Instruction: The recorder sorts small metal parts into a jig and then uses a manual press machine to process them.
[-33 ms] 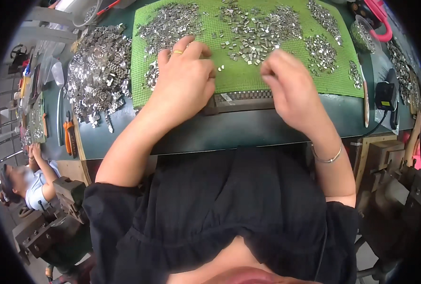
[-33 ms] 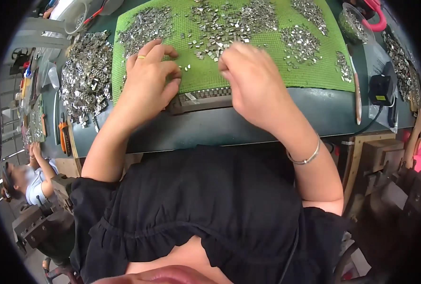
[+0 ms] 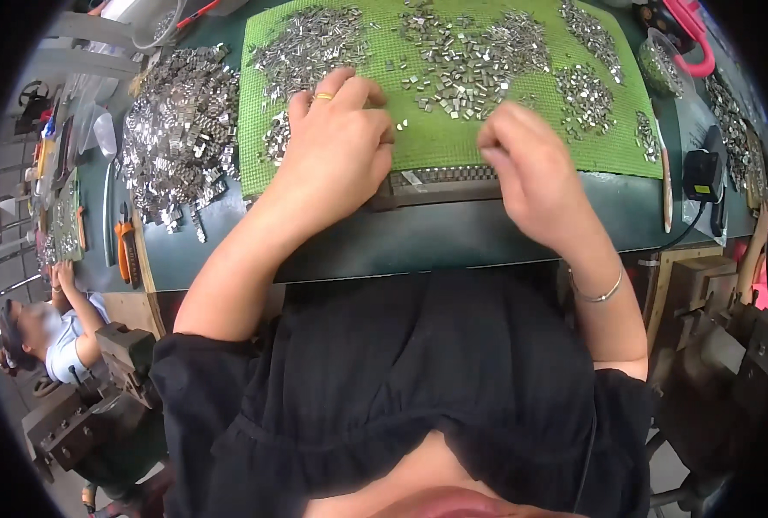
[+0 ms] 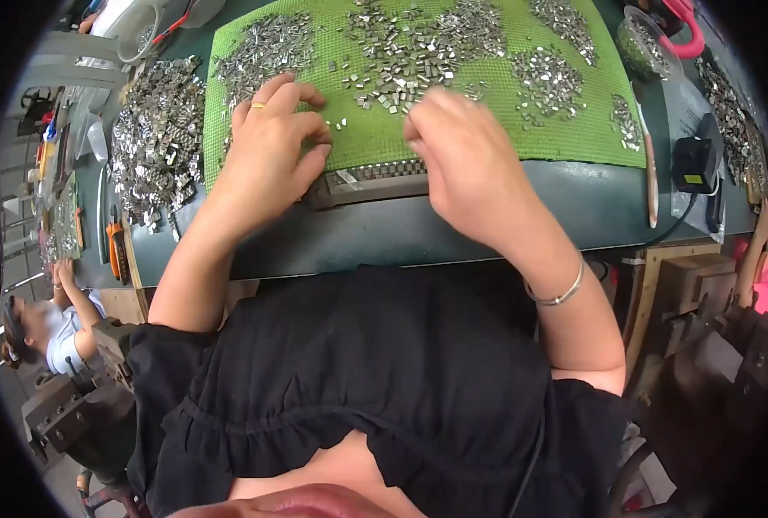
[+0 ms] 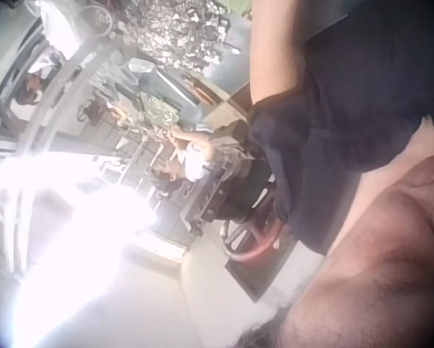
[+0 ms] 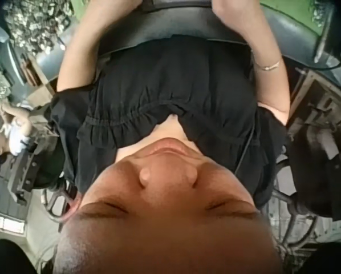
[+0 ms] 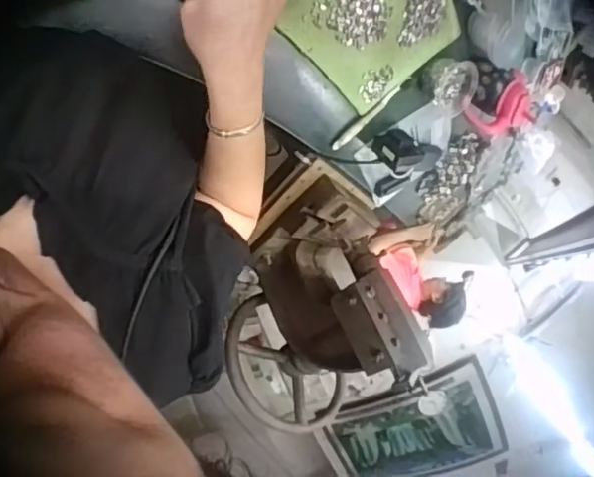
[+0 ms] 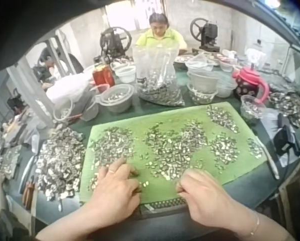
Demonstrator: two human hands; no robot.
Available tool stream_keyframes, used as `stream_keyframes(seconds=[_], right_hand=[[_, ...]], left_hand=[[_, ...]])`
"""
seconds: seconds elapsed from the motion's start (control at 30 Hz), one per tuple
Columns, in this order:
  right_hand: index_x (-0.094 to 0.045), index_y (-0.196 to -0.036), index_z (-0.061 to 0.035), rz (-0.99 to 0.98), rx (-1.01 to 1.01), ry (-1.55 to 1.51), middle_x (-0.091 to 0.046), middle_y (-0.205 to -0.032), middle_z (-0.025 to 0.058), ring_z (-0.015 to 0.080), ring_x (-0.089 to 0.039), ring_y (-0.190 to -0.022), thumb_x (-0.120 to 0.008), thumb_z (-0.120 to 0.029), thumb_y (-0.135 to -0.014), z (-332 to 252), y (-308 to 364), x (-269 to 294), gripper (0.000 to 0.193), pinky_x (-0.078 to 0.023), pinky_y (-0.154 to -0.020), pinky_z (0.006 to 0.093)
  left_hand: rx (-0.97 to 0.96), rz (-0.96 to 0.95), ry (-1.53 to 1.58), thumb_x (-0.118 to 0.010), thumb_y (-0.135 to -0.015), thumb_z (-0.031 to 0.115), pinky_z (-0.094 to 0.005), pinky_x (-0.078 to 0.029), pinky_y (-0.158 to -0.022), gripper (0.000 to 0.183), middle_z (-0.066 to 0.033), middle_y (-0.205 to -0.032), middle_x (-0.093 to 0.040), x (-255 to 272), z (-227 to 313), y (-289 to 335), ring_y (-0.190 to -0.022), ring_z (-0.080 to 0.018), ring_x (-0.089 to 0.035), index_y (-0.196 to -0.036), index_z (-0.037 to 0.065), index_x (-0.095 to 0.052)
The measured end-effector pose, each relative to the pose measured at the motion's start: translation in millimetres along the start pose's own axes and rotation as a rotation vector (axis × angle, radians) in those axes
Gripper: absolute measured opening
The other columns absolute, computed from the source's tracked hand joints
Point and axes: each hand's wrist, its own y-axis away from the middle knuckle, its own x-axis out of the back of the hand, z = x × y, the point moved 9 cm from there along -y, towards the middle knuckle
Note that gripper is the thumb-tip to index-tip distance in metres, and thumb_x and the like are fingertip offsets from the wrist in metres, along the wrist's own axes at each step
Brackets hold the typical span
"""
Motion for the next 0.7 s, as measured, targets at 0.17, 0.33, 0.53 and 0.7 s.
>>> stream_keyframes(seconds=[0.17,0.33,0.53,0.7], right_hand=[[-0.055,-0.086,-0.0016,0.058,0.035,0.011,-0.054,-0.089,0.0125,0.0332,-0.053,-0.087,-0.060,0.006,-0.078,-5.9,22.6,-8.5,0.012,-0.043,-0.077,0.0413],[-0.056,-0.085,-0.0018,0.113,0.043,0.058,-0.055,-0.090,0.0104,0.0312,-0.053,-0.086,-0.061,0.004,-0.076,-7.6,25.1,-10.6,0.011,-0.041,-0.076,0.0405],[-0.056,-0.082,-0.0030,0.094,0.053,0.087,-0.056,-0.091,0.0103,0.0312,-0.053,-0.087,-0.060,0.003,-0.076,-9.2,22.7,-12.9,0.010,-0.040,-0.075,0.0414],[-0.056,-0.084,-0.0033,0.050,-0.096,0.006,-0.057,-0.090,0.0100,0.0306,-0.055,-0.088,-0.064,0.003,-0.075,-0.5,17.5,-10.6,0.014,-0.040,-0.078,0.0410]], left_hand=[[-0.093,-0.045,0.470,-0.069,-0.078,0.007,-0.0409,-0.044,-0.083,0.005,-0.0098,-0.093,-0.065,-6.4,28.6,-9.1,-0.093,-0.0318,-0.060,-0.080,0.004,-0.066],[-0.079,-0.103,0.467,-0.069,-0.076,0.006,-0.0423,-0.043,-0.080,0.005,-0.0082,-0.087,-0.065,-23.6,40.4,-11.1,-0.091,-0.0300,-0.060,-0.080,0.005,-0.066],[-0.180,-0.079,0.382,-0.072,-0.075,0.008,-0.0401,-0.041,-0.083,0.013,-0.0066,-0.091,-0.068,-17.1,48.2,-7.3,-0.092,-0.0272,-0.062,-0.088,0.007,-0.071],[-0.150,0.023,0.404,-0.074,-0.076,0.009,-0.0386,-0.041,-0.091,0.015,-0.0078,-0.101,-0.070,6.9,24.3,-4.1,-0.104,-0.0258,-0.064,-0.091,0.006,-0.071]])
